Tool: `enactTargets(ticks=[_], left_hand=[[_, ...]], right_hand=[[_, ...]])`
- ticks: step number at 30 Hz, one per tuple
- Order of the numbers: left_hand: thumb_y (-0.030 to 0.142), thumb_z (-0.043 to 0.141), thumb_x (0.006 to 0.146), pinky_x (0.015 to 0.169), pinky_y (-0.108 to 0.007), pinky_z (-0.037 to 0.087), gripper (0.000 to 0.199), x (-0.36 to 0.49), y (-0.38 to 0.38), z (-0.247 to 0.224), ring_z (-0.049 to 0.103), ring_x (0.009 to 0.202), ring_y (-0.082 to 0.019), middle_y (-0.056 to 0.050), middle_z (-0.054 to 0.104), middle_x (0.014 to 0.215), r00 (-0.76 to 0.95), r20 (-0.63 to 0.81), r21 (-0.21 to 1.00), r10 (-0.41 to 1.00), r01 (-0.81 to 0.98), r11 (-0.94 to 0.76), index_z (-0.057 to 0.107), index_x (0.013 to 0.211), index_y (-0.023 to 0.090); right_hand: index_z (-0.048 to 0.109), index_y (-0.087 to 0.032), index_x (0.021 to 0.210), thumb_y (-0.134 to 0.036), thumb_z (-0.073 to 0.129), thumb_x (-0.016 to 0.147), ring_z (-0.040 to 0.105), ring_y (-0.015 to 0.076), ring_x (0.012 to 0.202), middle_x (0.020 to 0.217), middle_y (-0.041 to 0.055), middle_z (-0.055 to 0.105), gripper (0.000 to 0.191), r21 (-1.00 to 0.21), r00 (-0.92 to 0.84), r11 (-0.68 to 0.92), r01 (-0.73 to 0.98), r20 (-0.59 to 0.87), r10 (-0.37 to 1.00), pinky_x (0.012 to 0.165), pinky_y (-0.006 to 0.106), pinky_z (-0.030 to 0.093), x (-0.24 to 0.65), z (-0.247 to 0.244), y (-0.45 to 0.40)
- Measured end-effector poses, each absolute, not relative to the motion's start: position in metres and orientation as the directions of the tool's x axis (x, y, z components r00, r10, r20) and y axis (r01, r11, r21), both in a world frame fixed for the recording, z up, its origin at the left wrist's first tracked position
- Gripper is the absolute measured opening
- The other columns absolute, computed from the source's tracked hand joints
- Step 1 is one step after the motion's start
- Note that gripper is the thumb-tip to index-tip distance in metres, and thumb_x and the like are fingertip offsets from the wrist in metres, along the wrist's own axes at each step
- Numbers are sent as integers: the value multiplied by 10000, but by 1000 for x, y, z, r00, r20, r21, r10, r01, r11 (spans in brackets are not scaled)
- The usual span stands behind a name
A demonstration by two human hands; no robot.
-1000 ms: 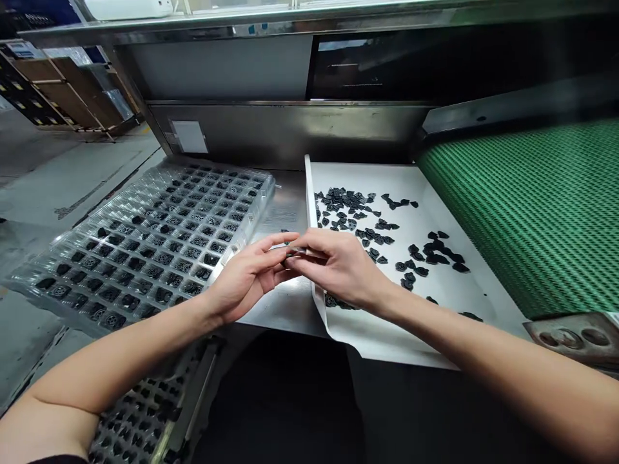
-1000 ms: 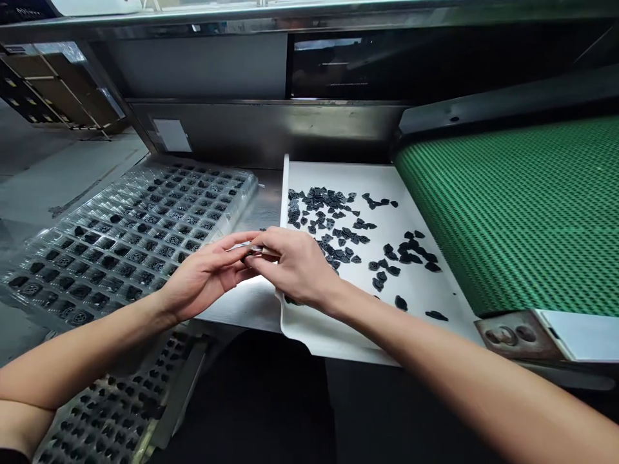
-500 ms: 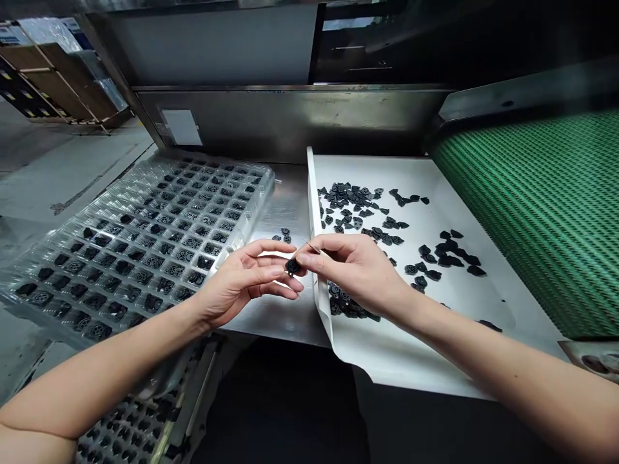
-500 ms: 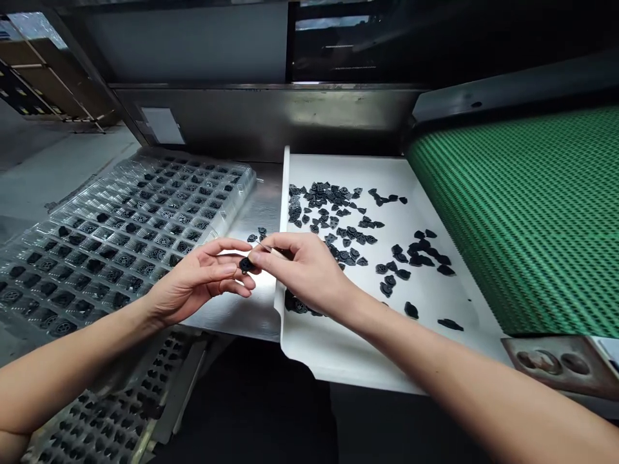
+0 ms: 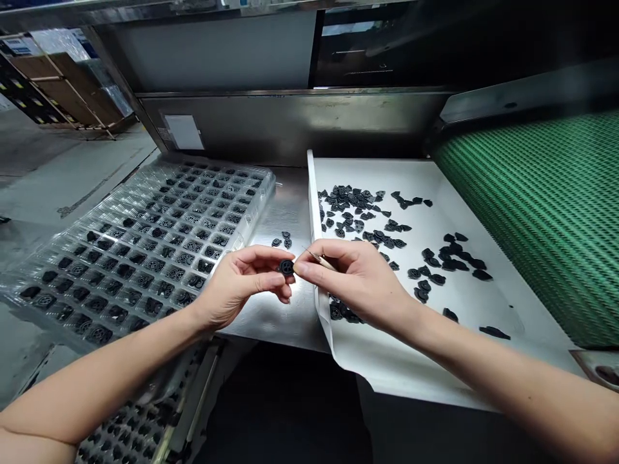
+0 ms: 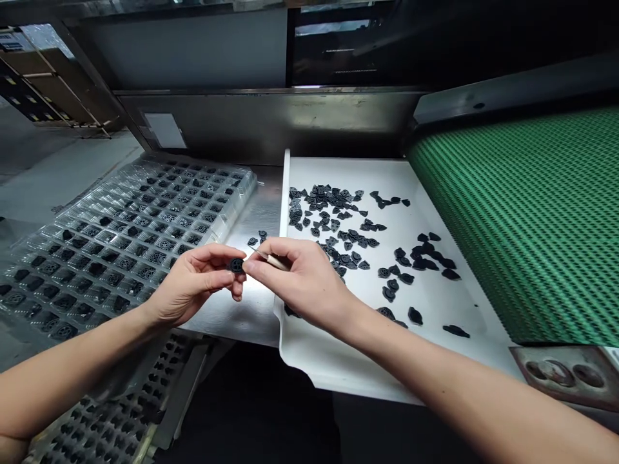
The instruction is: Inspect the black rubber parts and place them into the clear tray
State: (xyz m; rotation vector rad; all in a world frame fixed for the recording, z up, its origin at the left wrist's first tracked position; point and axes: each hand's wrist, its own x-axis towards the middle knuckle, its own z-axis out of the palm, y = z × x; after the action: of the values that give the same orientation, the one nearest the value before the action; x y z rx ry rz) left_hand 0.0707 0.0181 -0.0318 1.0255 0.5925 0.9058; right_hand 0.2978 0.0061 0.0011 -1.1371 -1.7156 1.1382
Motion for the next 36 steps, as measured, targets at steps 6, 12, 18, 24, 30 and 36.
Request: enactTargets(ticks=[6,12,18,24,30,36], left_hand=[[208,878,894,757,-284,672,212,71,19,-32,759,756,-170,-62,793,868,484,-23,924,875,-325,204,875,1105,225],[213,863,901,833,-314,694,199,68,21,-28,786,978,-232,-109,808,1144,482,-67,900,873,-348,261,870,1099,189],[183,878,883,799,-304,689,237,65,21,-29,810,838,-217,-92,817,909,540,-127,869,832,-344,355,840,1117,173],[199,881,891,787,-314,686,216,66,19,-30,823,802,-233,-115,826,871,523,-121,859,844,-371,353,797,1085,157],[207,880,899,817,-327,694,175,66,18,-30,828,805,-232,-101,832,885,500,-108,862,859,-383,332,818,1053,150],[203,865,919,806,-308,693,145,66,17,-28,828,793,-219,-98,835,879,502,-84,875,861,-375,305,834,1056,168]], right_hand=[[793,-207,818,-352,730,993,516,130,633,681,-9,619,237,-906,-343,294,303,184,921,592,266,386,296,0,4],[749,-176,1014,-344,584,1114,592,136,760,878,32,681,256,-674,-420,603,427,443,792,681,287,422,303,-2,3],[659,-174,1152,-291,585,1126,588,115,709,991,48,725,140,-440,-464,735,515,578,671,606,280,389,307,-6,3],[666,-130,1320,-272,633,1107,603,134,740,991,62,728,258,-418,-498,764,490,585,640,651,285,441,309,-12,7],[676,-117,1369,-249,626,1106,639,136,764,1051,72,758,299,-416,-517,780,467,587,623,678,280,478,311,-15,6],[685,-96,1368,-207,637,1096,683,125,804,1068,52,779,298,-417,-534,789,452,582,613,691,270,493,310,-14,5]])
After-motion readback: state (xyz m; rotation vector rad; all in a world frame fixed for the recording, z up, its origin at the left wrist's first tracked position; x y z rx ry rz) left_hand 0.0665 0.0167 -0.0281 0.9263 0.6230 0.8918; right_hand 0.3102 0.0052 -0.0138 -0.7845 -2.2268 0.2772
